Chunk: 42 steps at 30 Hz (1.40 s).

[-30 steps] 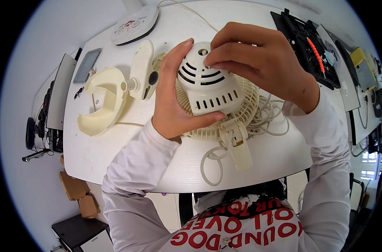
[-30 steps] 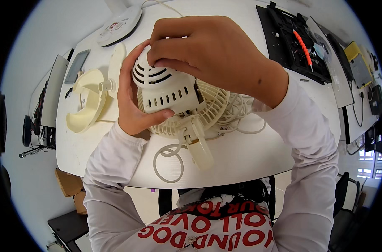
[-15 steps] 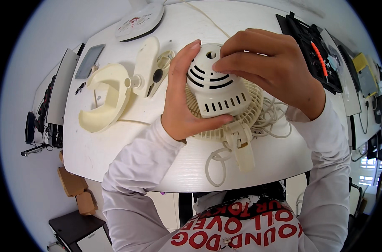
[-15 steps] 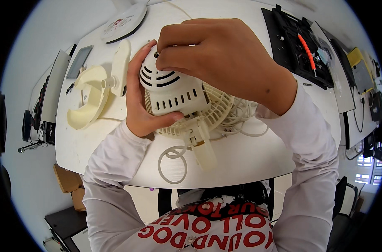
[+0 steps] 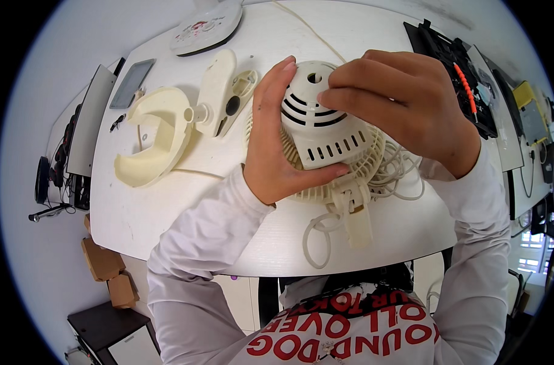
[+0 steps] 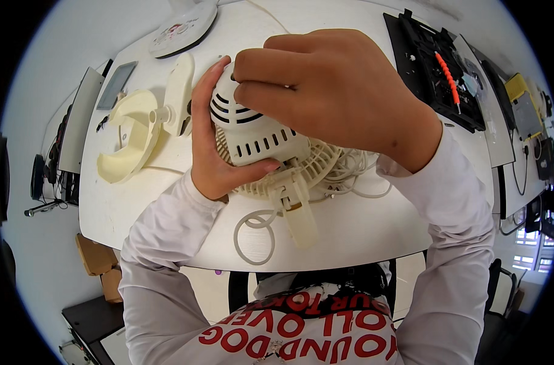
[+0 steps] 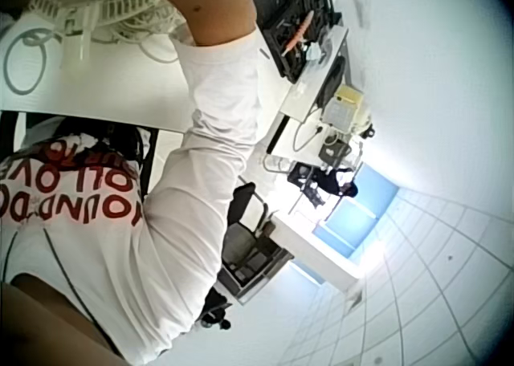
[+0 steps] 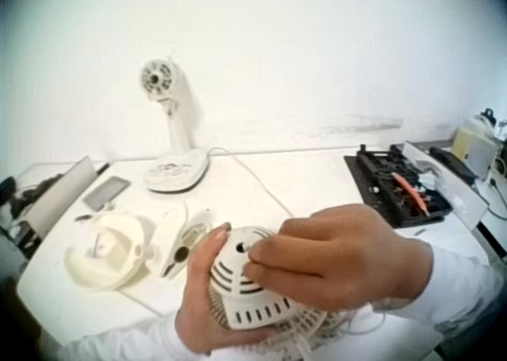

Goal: The person assembles a small white desk fan by attaching the motor housing to the fan cage, inserting a screw, and tightening it with a screwdriver. They then attach the base and handle components.

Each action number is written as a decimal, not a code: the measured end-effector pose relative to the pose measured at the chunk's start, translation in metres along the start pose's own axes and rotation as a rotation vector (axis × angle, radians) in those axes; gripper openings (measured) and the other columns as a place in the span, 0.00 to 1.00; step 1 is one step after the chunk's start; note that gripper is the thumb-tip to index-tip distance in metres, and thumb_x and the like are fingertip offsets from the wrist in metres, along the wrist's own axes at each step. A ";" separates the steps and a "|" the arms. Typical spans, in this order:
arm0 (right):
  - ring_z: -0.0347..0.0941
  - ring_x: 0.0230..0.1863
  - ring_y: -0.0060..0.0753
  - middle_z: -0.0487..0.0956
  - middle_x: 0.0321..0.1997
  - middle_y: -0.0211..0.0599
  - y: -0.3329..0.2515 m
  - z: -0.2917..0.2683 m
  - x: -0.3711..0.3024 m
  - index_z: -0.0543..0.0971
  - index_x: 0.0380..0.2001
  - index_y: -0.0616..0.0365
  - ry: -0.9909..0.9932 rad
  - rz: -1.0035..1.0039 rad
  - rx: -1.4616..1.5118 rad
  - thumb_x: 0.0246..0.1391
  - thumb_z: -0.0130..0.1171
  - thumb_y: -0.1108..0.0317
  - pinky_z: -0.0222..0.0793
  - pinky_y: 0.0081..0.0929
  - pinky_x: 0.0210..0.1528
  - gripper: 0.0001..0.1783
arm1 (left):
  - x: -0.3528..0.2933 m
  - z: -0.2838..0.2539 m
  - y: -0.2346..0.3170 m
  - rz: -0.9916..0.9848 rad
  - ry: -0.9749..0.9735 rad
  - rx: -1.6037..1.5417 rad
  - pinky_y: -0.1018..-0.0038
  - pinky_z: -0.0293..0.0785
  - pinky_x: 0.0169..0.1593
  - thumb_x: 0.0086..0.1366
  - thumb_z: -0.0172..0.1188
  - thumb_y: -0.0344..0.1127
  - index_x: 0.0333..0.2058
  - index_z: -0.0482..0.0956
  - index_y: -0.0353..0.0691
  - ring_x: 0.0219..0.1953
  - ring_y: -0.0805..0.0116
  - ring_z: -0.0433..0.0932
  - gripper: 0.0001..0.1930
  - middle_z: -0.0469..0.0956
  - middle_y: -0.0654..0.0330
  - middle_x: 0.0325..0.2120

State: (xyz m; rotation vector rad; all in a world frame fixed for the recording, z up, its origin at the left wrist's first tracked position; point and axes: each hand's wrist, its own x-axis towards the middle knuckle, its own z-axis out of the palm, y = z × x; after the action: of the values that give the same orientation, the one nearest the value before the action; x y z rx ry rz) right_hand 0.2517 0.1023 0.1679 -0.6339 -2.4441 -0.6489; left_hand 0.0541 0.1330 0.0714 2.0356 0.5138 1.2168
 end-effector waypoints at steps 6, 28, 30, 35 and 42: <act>0.74 0.26 0.28 0.75 0.30 0.33 -0.007 0.009 -0.006 0.81 0.31 0.59 0.066 0.198 0.211 0.37 0.64 0.76 0.70 0.20 0.25 0.11 | -0.002 0.000 -0.005 0.056 -0.004 0.039 0.56 0.54 0.64 0.35 0.79 0.44 0.64 0.47 0.36 0.64 0.44 0.52 0.61 0.50 0.42 0.62; 0.75 0.26 0.28 0.75 0.32 0.27 -0.003 -0.004 0.010 0.77 0.27 0.56 -0.119 0.192 0.101 0.41 0.65 0.74 0.71 0.22 0.25 0.08 | -0.001 0.000 -0.006 0.113 0.012 0.055 0.57 0.51 0.65 0.35 0.78 0.44 0.64 0.47 0.37 0.64 0.45 0.51 0.61 0.50 0.42 0.63; 0.75 0.26 0.28 0.75 0.32 0.28 -0.002 -0.001 0.010 0.77 0.27 0.57 -0.090 0.181 0.114 0.40 0.65 0.74 0.71 0.21 0.25 0.09 | -0.001 0.001 -0.006 0.115 0.016 0.041 0.56 0.51 0.65 0.35 0.78 0.44 0.64 0.47 0.37 0.64 0.45 0.51 0.61 0.49 0.42 0.63; 0.73 0.27 0.29 0.72 0.31 0.25 0.001 0.005 0.010 0.75 0.26 0.53 -0.047 0.168 0.113 0.45 0.61 0.69 0.68 0.28 0.25 0.05 | 0.000 0.000 -0.007 0.119 0.007 0.043 0.56 0.52 0.65 0.36 0.78 0.44 0.64 0.46 0.37 0.64 0.44 0.51 0.61 0.49 0.41 0.63; 0.74 0.26 0.28 0.75 0.31 0.30 0.001 0.005 0.006 0.79 0.28 0.57 -0.007 0.201 0.222 0.38 0.67 0.76 0.71 0.21 0.26 0.11 | -0.001 0.000 -0.007 0.146 0.015 0.074 0.56 0.53 0.64 0.36 0.78 0.44 0.64 0.46 0.38 0.64 0.44 0.51 0.61 0.50 0.41 0.63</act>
State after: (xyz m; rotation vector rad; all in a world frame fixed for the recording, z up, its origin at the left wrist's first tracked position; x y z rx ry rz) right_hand 0.2460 0.1081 0.1683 -0.7772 -2.3745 -0.2917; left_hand 0.0537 0.1372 0.0657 2.1593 0.4293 1.3168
